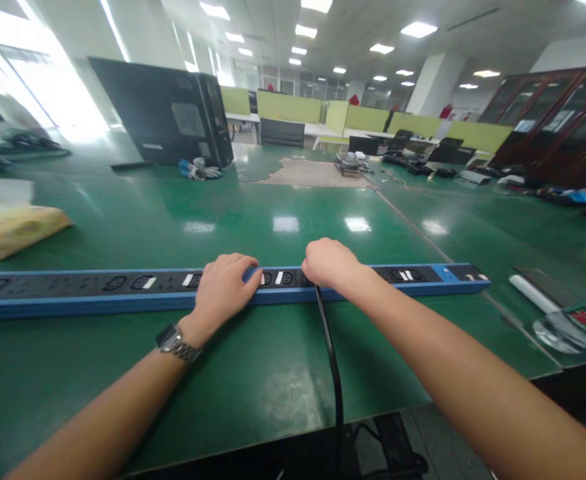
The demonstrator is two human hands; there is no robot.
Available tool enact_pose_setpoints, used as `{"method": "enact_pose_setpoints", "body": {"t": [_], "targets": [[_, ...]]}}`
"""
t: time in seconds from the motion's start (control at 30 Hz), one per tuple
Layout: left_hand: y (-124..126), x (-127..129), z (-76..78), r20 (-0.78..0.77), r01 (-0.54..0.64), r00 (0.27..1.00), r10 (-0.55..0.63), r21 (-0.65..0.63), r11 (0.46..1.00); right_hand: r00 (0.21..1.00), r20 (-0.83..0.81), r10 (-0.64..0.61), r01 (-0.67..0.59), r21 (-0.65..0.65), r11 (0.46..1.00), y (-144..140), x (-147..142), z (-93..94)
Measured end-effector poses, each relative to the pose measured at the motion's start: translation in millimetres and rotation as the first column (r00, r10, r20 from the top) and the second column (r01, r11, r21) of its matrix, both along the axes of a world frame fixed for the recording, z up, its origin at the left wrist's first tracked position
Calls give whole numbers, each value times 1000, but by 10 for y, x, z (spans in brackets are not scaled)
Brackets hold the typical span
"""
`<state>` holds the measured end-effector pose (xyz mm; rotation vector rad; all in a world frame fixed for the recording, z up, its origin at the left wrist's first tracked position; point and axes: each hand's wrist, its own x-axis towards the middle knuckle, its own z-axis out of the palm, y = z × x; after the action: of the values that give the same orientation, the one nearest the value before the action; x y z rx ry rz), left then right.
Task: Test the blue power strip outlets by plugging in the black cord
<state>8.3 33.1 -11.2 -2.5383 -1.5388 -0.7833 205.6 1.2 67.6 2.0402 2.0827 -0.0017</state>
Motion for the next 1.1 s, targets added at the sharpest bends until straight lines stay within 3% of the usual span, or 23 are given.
{"method": "enact_pose_setpoints", "body": {"t": [0.13, 0.3, 0.37, 0.5, 0.6, 0.73, 0.83, 0.93, 1.1], "targets": [[-42, 2, -101, -49, 6, 999, -4, 41, 999, 993, 83, 88, -86, -23, 996, 10, -136, -16], [-57, 10, -85, -71, 0, 997, 4, 52, 999, 995, 74, 62, -60, -22, 998, -51, -151, -122], [-58, 18, -86, -89, -7, 996, 11, 51, 999, 997, 43, 63, -65, 47, 997, -103, -89, -28], [-64, 36, -89, -96, -7, 995, 11, 45, 999, 1000, -27, 11, -2, 327, 945, -241, 248, 396], [-66, 45, -82, -90, -20, 996, 24, 44, 999, 999, 9, -32, 28, 273, 962, -304, 698, 531], [-65, 44, -73, -99, -21, 995, 24, 35, 999, 995, 95, -33, 32, 5, 999, -319, 1325, 229], [-62, 41, -72, -100, -15, 995, 20, 49, 999, 996, 78, -38, 39, -10, 999, -339, 1624, -8], [-57, 41, -76, -108, -19, 994, 25, 61, 998, 999, 32, -17, 16, 48, 999, -391, 1724, -95], [-48, 40, -94, -101, -13, 995, 21, 77, 997, 999, -25, 21, -19, 72, 997, -422, 1622, -194]]}}
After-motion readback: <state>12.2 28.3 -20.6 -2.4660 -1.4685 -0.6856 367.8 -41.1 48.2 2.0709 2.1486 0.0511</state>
